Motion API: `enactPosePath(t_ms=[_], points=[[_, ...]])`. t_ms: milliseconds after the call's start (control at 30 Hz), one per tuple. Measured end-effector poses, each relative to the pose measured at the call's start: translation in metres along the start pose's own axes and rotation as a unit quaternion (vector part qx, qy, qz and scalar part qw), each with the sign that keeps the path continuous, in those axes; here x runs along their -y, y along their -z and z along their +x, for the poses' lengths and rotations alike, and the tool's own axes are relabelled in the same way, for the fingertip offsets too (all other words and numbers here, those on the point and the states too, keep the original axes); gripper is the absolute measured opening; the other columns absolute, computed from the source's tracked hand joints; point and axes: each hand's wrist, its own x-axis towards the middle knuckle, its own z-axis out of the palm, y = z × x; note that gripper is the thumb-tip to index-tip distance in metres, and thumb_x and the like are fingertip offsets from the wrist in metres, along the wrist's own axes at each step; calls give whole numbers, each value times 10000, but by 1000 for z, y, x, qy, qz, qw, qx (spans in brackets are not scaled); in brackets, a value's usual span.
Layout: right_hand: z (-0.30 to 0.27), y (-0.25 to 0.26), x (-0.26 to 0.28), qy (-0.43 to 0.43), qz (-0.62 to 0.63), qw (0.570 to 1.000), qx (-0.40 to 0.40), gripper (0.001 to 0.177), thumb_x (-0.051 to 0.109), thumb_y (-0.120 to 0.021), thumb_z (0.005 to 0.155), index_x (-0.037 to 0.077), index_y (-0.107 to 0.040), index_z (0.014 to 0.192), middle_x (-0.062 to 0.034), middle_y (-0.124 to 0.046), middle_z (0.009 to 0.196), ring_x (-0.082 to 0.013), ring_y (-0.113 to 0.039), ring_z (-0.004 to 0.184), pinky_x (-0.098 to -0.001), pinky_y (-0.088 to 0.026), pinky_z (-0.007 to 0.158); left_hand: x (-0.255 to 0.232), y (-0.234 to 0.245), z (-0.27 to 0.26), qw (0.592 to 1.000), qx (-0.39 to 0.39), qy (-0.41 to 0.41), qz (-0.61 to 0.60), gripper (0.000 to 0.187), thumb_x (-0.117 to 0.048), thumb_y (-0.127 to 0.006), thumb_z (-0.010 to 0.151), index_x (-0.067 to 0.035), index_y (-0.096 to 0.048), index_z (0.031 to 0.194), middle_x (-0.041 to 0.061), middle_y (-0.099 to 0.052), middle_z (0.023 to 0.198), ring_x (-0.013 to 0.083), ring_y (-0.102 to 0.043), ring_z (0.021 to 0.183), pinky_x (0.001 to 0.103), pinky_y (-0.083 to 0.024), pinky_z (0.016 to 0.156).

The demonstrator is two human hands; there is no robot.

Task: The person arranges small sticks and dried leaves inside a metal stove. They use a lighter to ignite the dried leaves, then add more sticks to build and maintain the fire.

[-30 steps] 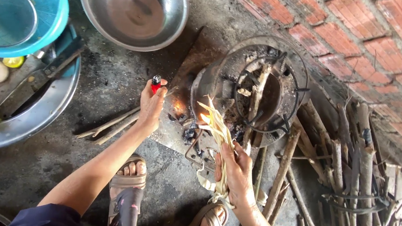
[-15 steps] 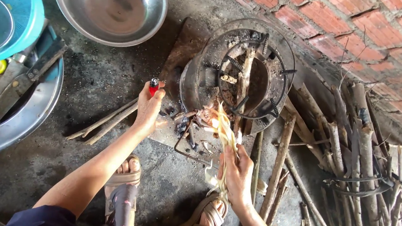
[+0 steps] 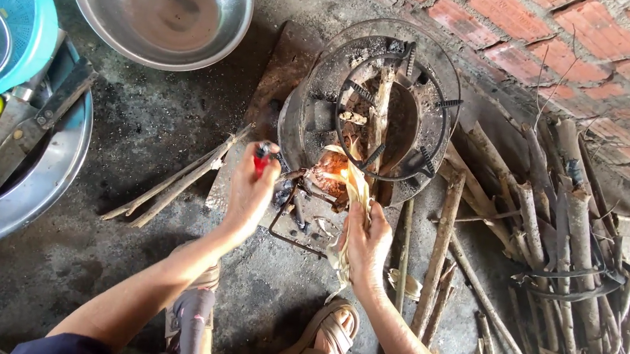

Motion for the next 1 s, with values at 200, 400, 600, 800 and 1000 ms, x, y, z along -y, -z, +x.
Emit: enactPosePath(t_ms=[200, 400, 600, 800, 1000], points=[[11, -10, 5, -48, -25, 998, -31, 706, 566, -542, 1019, -92, -569, 1272, -160, -626, 774, -153, -581, 495, -372, -568, 586, -19, -12, -47, 996, 78, 21, -42, 243, -112, -594, 978, -63, -610, 1215, 68, -577, 723, 144, -502, 578, 284, -463, 605], [38, -19, -27, -21, 19, 999, -28, 439, 379, -571, 1043, -52, -628, 1106, -107, -648, 688, -153, -596, 406, -278, -493, 398, -10, -38, -67, 971, 182, 141, -57, 259, -56, -616, 976, -31, -609, 1234, 110, -644, 760, 199, -571, 674, 337, -486, 714], [44, -24, -7, -11, 45, 998, -40, 363, 334, -579, 1038, -25, -629, 1046, -116, -643, 658, -154, -579, 369, -282, -477, 335, -27, -47, -70, 959, 201, 197, 15, 348, -183, -673, 988, -18, -575, 1278, -3, -572, 723, 122, -467, 616, 338, -482, 661], [31, -36, 21, 23, 67, 996, -54, 336, 314, -579, 1035, -4, -625, 936, -93, -629, 595, -138, -555, 346, -260, -454, 320, -14, -47, -64, 966, 193, 160, 62, 446, -174, -684, 995, 25, -551, 1370, 132, -701, 870, 157, -590, 675, 313, -540, 698], [43, -41, 14, 12, 56, 996, -67, 301, 275, -587, 1019, -2, -641, 913, -98, -629, 581, -162, -576, 355, -280, -471, 327, 10, -44, -61, 963, 176, 189, 81, 657, -332, -766, 956, 97, -517, 1386, 123, -708, 767, 103, -559, 528, 312, -558, 610]])
